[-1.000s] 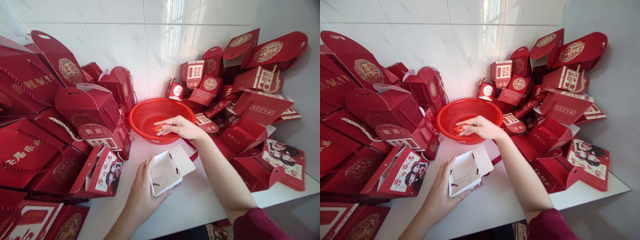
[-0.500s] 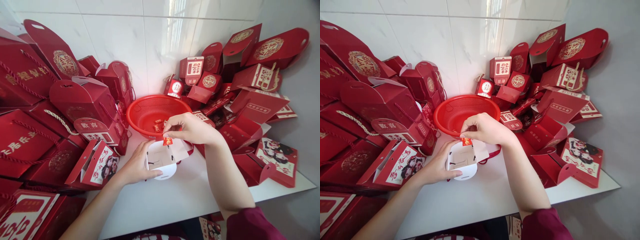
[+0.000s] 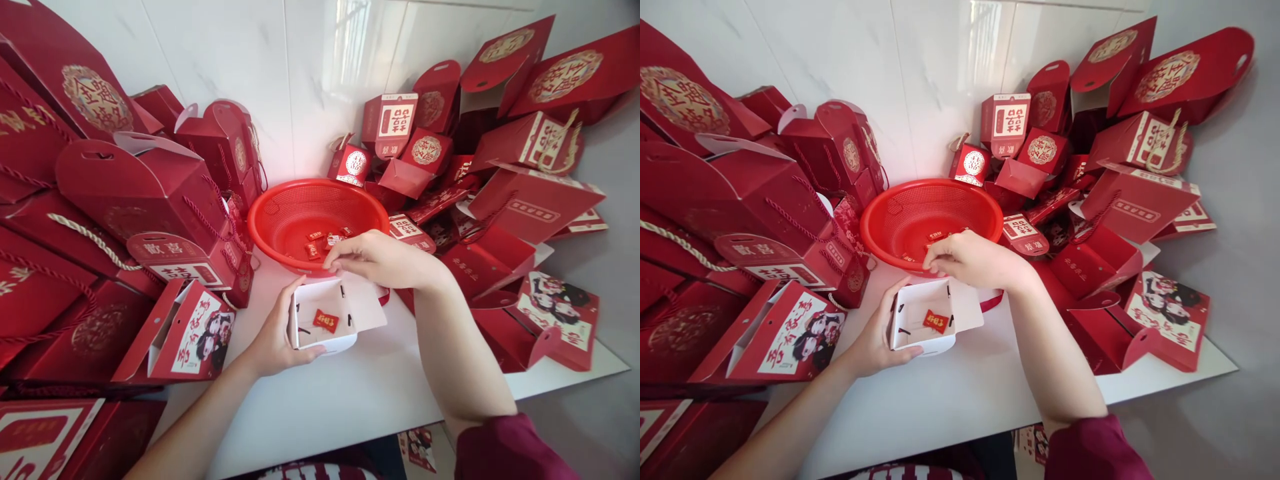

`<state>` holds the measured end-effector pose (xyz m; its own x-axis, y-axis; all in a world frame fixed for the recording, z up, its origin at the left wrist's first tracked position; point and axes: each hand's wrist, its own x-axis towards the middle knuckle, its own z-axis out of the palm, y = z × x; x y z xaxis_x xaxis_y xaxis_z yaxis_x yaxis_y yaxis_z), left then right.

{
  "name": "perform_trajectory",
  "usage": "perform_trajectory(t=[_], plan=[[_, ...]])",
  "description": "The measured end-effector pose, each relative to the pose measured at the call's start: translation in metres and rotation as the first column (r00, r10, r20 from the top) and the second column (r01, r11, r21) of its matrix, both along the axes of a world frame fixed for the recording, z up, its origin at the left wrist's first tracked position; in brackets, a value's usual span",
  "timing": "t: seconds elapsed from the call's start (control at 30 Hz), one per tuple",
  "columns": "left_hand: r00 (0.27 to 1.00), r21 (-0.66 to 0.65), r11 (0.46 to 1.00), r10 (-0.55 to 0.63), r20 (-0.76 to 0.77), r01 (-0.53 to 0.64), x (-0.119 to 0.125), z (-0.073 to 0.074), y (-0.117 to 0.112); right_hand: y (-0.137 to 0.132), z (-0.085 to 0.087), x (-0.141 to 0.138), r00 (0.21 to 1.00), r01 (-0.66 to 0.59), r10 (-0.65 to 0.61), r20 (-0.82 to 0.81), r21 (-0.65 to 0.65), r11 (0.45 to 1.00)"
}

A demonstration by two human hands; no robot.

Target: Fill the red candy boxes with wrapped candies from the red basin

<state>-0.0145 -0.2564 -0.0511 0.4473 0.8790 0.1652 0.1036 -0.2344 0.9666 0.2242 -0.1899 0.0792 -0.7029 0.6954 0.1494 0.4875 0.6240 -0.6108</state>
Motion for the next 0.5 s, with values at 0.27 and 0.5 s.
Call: perform_trajectory(t=[0.27, 0.5], plan=[[0.996, 0.14, 0.99, 0.024, -0.08, -0.013, -0.001, -0.006, 0.008, 0.065, -0.031, -0.001, 0.907, 0.405, -0.413, 0.081, 0.099, 0.909], [0.999, 0.189, 0.981, 0.039, -0.024, -0.034, -0.002, -0.011, 0.02, 0.123, -0.053, -0.063, 0.905, 0.206, -0.151, 0.398, -0.1, 0.973]])
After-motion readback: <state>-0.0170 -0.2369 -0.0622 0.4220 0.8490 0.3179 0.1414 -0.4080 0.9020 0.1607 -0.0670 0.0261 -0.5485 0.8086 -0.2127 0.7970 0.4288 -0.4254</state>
